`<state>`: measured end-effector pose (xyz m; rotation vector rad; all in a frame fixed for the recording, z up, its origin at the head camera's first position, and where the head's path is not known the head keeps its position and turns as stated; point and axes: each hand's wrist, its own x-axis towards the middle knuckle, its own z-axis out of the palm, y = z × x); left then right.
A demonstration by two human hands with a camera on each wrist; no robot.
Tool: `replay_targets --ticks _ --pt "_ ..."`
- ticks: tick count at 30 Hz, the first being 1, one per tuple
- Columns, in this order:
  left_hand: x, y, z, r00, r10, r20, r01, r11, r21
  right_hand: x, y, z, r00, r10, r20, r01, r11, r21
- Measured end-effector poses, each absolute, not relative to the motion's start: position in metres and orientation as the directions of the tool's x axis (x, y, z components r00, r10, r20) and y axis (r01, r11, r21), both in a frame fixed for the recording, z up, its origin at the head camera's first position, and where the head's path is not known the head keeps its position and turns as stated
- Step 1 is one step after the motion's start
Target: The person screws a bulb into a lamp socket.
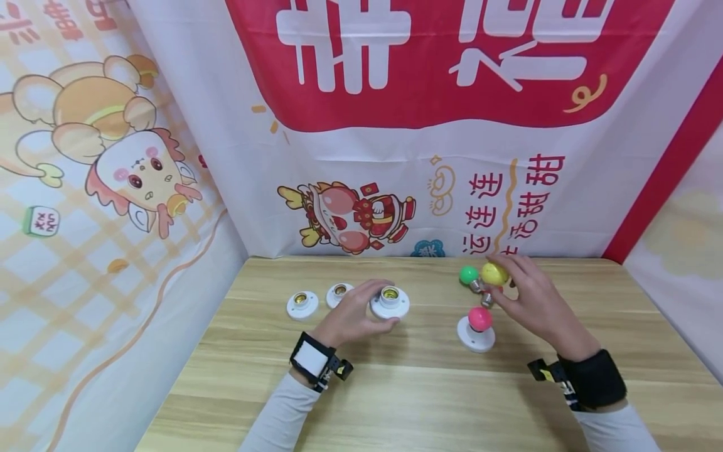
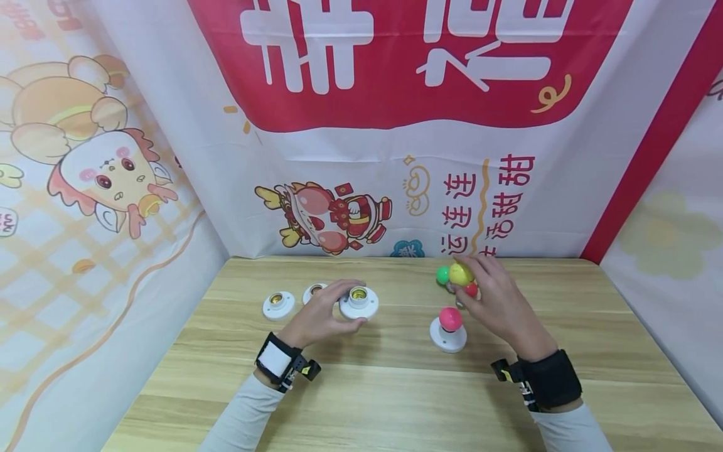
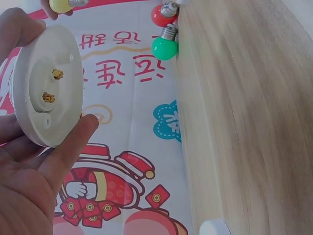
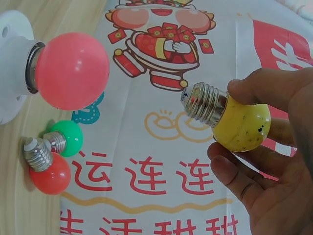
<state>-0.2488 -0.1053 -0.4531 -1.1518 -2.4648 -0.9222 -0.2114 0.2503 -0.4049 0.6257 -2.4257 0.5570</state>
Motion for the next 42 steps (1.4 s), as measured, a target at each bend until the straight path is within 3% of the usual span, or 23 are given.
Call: replay_targets --ticks 42 --pt "-0.236 -0.077 -0.45 -0.565 0.673 0.477 0.819 0.392 0.418 -0.196 0.229 -0.386 -0.662 -0.404 0.631 -0.632 0.754 -0.18"
